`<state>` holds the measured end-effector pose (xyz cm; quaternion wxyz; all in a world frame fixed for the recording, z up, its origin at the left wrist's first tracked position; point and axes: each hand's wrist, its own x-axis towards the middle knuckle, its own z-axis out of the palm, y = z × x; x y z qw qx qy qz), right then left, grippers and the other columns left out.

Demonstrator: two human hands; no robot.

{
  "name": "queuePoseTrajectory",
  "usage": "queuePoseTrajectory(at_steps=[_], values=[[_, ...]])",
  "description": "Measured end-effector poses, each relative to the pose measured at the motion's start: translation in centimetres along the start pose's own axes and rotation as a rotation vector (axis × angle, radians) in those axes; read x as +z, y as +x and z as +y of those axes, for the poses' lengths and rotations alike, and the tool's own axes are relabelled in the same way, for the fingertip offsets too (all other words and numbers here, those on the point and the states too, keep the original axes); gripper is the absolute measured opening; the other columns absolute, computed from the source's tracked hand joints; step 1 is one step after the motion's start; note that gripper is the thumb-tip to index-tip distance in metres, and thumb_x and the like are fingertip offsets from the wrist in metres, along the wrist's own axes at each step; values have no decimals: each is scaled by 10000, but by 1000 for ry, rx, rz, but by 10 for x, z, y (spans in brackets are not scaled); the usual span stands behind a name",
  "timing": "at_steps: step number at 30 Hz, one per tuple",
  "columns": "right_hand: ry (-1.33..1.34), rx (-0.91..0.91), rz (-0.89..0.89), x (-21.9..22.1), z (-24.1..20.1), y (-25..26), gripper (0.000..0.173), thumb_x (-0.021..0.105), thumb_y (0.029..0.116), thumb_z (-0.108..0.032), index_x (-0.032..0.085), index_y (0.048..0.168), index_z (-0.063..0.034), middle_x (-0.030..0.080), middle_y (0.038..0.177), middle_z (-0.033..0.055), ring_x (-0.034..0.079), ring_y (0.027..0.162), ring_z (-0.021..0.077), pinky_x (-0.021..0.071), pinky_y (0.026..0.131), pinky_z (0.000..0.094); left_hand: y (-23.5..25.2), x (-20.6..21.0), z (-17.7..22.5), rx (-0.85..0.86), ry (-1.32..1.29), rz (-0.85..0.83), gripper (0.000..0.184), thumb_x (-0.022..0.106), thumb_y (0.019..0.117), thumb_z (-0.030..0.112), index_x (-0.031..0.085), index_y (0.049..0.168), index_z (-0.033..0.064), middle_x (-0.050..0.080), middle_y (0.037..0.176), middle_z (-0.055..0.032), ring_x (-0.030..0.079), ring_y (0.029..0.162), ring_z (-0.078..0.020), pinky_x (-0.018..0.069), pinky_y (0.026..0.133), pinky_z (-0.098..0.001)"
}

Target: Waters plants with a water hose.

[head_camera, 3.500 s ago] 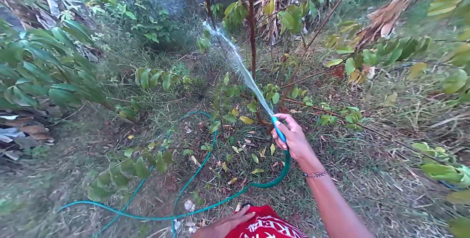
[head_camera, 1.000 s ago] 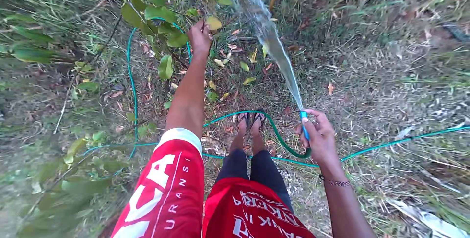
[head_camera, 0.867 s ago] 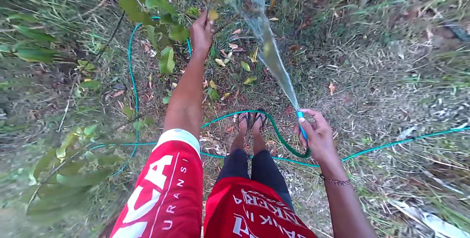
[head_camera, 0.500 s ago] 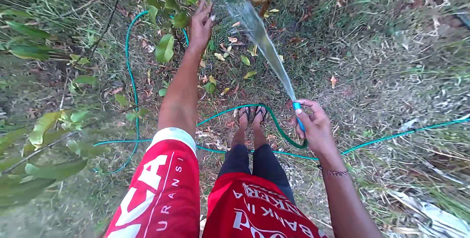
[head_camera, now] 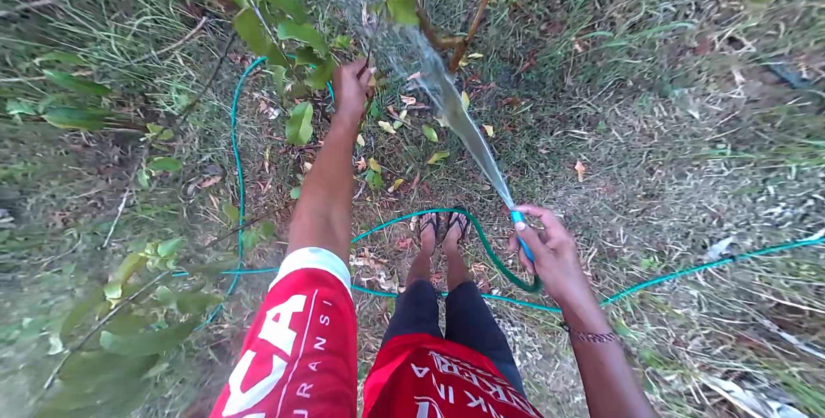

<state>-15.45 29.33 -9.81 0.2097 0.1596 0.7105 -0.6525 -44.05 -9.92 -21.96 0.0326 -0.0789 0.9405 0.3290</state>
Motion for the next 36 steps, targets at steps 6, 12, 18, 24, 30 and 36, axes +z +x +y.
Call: queuePoseTrajectory(at_steps=[6,12,18,24,30,36], values=[[-67,22,17,-4,-3,-2,345,503,1061,-178,537,1392,-88,691,788,65,492,425,111,401,361,245,-48,7,17,10,-181,486,352,516,1080,245,666,1332,50,731,1221,-119,712,1099,-189,560,1006,-381],[-198,22,-34,3,-11,-7,345,516,1058,-212,560,1390,-132,671,731,46,479,431,123,393,381,271,-98,62,69,222,-338,425,255,595,1017,74,706,1225,-25,688,1302,-164,680,1192,-229,551,1048,-383],[-206,-3,-61,12,-19,-10,360,507,1055,-206,544,1398,-107,689,747,55,491,427,119,400,375,268,-85,88,109,34,-403,-150,529,582,1045,299,501,1513,67,418,1600,-185,440,1459,-323,360,1208,-517],[-295,-33,-94,16,-25,-13,360,509,1054,-214,559,1399,-123,686,740,46,488,424,129,400,374,285,-92,75,113,-552,-1191,1,458,448,1105,325,499,1474,58,572,1412,-213,602,1229,-344,532,971,-547],[-382,-46,-223,42,-29,-17,342,514,1055,-208,583,1379,-124,670,727,31,532,476,129,453,432,304,-166,53,71,-581,-855,323,343,535,1060,170,617,1361,28,662,1300,-184,643,1174,-275,520,1008,-478],[-384,-33,-317,59,-34,-26,336,522,1062,-225,585,1384,-153,679,737,27,540,483,126,455,442,293,-198,21,22,-520,-718,493,406,572,1011,61,534,1408,-19,603,1384,-215,657,1173,-285,544,1007,-441]])
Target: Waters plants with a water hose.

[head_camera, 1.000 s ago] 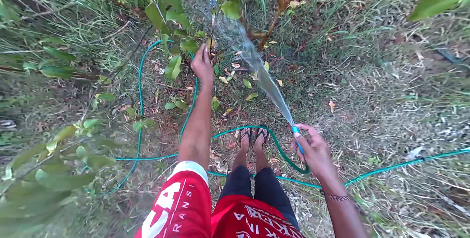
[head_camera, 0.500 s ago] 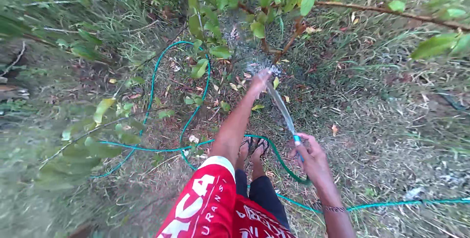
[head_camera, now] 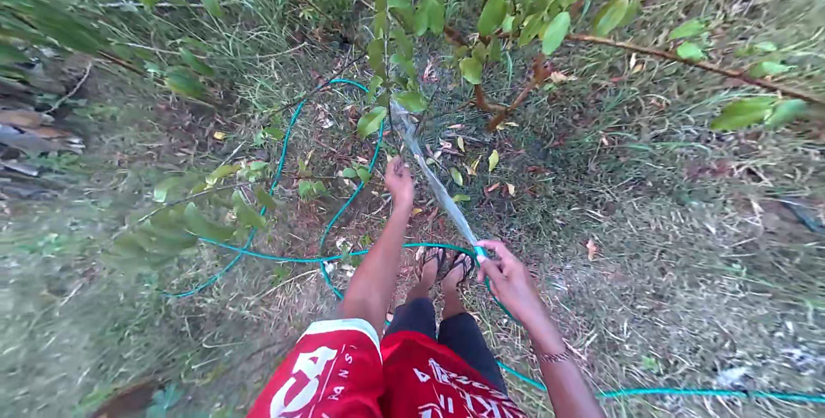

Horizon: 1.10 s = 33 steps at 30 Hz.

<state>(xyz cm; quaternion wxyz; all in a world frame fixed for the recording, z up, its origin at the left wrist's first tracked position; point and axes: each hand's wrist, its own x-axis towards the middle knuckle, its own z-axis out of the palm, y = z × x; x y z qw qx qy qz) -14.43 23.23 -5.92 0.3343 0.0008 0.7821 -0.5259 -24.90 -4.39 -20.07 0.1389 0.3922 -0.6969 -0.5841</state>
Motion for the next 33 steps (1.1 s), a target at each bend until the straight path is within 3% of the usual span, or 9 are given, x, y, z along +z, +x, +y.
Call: queuePoseTrajectory(at_steps=[6,10,13,16,22,24,28,30,33], values=[[-5,-66,-49,2,-12,2,329,522,1058,-229,599,1370,-155,672,739,7,541,491,111,452,442,275,39,-12,19,-49,108,47,454,611,1007,83,512,1442,0,610,1390,-189,641,1221,-277,517,1056,-442],[78,-63,66,-7,-9,7,338,505,1062,-205,579,1381,-124,678,739,32,516,461,121,421,408,279,37,-4,13,-86,117,48,408,634,986,86,556,1377,-2,641,1325,-200,657,1173,-299,547,992,-470],[89,-41,85,-17,-13,10,344,486,1073,-196,557,1399,-113,676,741,35,514,458,120,417,404,275,4,-1,1,-65,60,-21,421,617,999,84,528,1399,-16,617,1346,-215,653,1158,-308,559,961,-470],[113,-28,121,-23,-16,14,343,485,1079,-202,551,1404,-115,682,740,39,501,448,118,402,398,270,-46,-10,-10,-63,126,-158,434,587,1028,161,509,1441,54,599,1408,-164,673,1132,-297,574,933,-498],[59,-24,141,-22,-6,22,375,468,1088,-228,529,1441,-118,690,777,65,509,455,148,429,403,313,-141,-45,-12,-68,170,-417,419,610,997,83,557,1408,18,636,1360,-156,705,1075,-225,587,957,-411],[-75,-28,107,-14,-5,24,365,472,1092,-240,554,1434,-146,728,836,58,557,467,158,486,425,342,-162,-68,-9,-75,168,-462,416,593,998,81,560,1409,25,615,1393,-151,702,1074,-214,589,943,-391],[-337,-197,34,9,-9,27,330,526,1065,-232,650,1362,-162,724,998,118,659,642,233,582,607,470,-175,-108,-16,-106,109,-300,418,583,995,68,546,1406,-4,618,1375,-175,705,1052,-225,596,908,-394],[-385,-279,-52,27,-18,29,319,544,1059,-236,668,1347,-171,739,1081,128,716,820,264,595,767,512,-162,-127,-10,-169,31,-132,408,574,1013,74,525,1407,-25,622,1355,-195,694,1087,-259,602,902,-424],[-382,-425,-172,55,-36,28,304,552,1048,-226,684,1317,-177,750,1043,102,723,818,231,604,775,462,-130,-152,11,-250,-142,110,426,548,1031,55,465,1441,-27,598,1351,-225,684,1078,-296,598,880,-452]])
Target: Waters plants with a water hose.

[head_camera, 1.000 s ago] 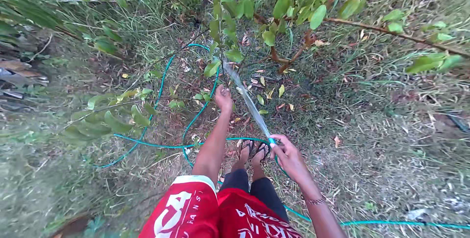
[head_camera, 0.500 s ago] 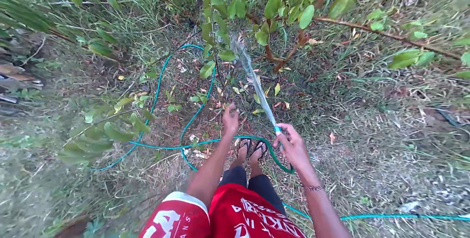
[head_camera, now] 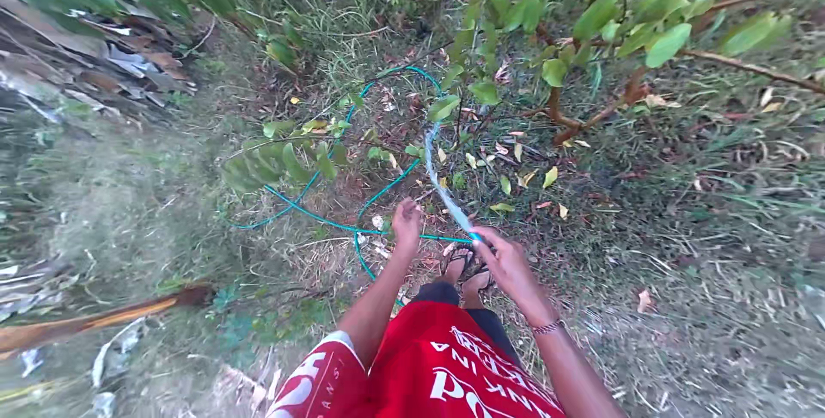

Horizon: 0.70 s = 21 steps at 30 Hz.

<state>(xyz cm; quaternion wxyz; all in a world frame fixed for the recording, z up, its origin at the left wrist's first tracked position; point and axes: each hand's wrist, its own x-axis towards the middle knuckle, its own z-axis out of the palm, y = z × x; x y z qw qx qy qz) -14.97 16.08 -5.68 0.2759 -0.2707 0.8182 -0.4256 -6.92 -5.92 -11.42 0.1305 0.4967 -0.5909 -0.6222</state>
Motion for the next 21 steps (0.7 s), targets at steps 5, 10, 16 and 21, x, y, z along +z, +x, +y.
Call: queuePoseTrajectory(at_steps=[5,10,16,21], values=[[76,-218,-85,11,-63,15,298,546,1049,-240,690,1307,-198,753,1080,45,719,848,150,604,792,373,41,-30,33,85,-98,142,491,568,1028,114,434,1494,38,616,1336,-205,658,1107,-288,567,912,-481],[86,-336,-90,11,-92,19,290,539,1054,-272,701,1286,-209,756,1053,16,712,825,105,606,773,324,45,-58,59,115,-293,232,416,400,1111,257,423,1496,100,614,1313,-132,653,1058,-211,574,867,-411],[77,-254,-64,2,-70,26,299,528,1050,-276,688,1300,-237,743,947,17,692,727,117,606,686,356,68,-112,77,226,-320,575,343,532,1053,102,503,1374,-13,645,1187,-187,677,894,-229,590,785,-402],[83,-157,-35,-9,-51,24,302,535,1046,-280,685,1302,-225,728,868,22,674,674,134,594,642,384,66,-157,148,676,174,718,355,488,1060,135,514,1343,-77,647,1236,-211,677,1047,-234,575,921,-399]])
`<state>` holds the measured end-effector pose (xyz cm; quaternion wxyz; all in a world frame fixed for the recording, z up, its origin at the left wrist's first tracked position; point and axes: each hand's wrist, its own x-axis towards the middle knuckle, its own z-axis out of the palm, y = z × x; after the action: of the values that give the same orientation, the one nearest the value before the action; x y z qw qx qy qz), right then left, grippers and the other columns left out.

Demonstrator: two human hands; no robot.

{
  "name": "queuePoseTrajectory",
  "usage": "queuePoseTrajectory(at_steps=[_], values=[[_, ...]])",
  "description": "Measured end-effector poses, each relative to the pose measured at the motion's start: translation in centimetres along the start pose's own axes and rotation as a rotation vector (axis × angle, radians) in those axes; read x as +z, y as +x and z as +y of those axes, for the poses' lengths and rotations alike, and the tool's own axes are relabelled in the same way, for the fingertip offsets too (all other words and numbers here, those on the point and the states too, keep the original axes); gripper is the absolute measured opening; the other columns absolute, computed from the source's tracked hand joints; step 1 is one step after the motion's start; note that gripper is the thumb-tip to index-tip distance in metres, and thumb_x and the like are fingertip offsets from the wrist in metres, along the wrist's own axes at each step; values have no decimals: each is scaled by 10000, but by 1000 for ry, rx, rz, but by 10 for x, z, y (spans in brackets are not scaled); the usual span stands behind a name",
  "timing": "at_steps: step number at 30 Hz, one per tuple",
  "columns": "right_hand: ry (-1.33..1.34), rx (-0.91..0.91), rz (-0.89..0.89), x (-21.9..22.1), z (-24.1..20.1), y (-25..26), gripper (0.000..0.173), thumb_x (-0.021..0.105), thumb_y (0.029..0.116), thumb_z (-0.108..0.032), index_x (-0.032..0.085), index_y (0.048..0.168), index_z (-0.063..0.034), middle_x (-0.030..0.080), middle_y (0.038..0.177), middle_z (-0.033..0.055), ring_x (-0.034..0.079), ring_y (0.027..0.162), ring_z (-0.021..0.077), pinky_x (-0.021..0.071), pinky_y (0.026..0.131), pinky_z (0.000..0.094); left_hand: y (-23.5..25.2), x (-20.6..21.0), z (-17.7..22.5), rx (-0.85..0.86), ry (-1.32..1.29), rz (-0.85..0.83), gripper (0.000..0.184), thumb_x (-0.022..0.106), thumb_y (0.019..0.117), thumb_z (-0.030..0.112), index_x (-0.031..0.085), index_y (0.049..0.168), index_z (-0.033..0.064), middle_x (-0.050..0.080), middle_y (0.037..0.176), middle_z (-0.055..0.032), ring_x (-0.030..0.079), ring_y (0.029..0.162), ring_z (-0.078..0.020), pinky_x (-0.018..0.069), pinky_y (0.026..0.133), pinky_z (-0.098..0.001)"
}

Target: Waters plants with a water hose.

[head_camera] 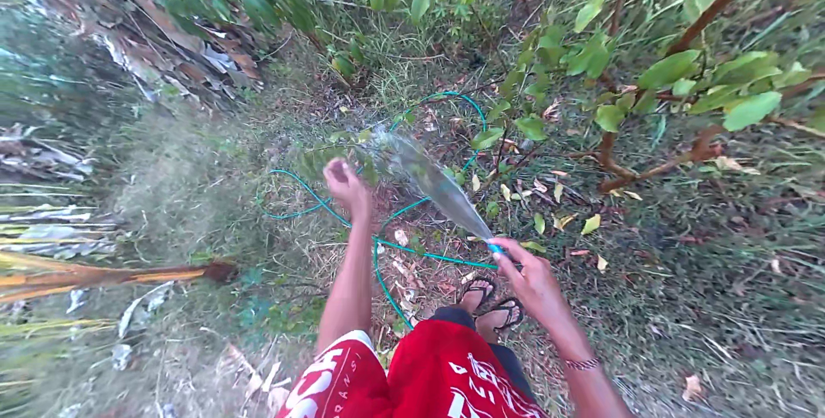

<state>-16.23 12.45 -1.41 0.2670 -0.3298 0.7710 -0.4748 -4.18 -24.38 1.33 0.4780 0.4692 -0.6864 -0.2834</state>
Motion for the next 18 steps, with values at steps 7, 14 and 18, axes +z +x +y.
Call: queuePoseTrajectory(at_steps=[7,14,18], values=[[39,110,-25,-8,21,-16,316,525,1036,-292,684,1301,-226,714,853,14,640,624,126,562,579,362,154,42,10,104,897,-889,428,472,1072,386,653,1345,110,658,1285,-255,614,1207,-487,446,973,-751],[65,132,17,-13,17,-18,307,546,1033,-290,686,1299,-231,704,817,0,608,569,99,527,509,306,153,8,17,349,755,-1019,368,658,989,367,699,1247,108,701,1222,-156,636,1193,-388,460,1005,-694],[74,135,11,-14,13,-16,305,539,1044,-298,676,1313,-249,697,797,-6,579,527,106,509,479,312,139,-13,2,536,774,-1028,403,864,815,282,741,1158,110,696,1225,-151,636,1181,-387,477,992,-675]])
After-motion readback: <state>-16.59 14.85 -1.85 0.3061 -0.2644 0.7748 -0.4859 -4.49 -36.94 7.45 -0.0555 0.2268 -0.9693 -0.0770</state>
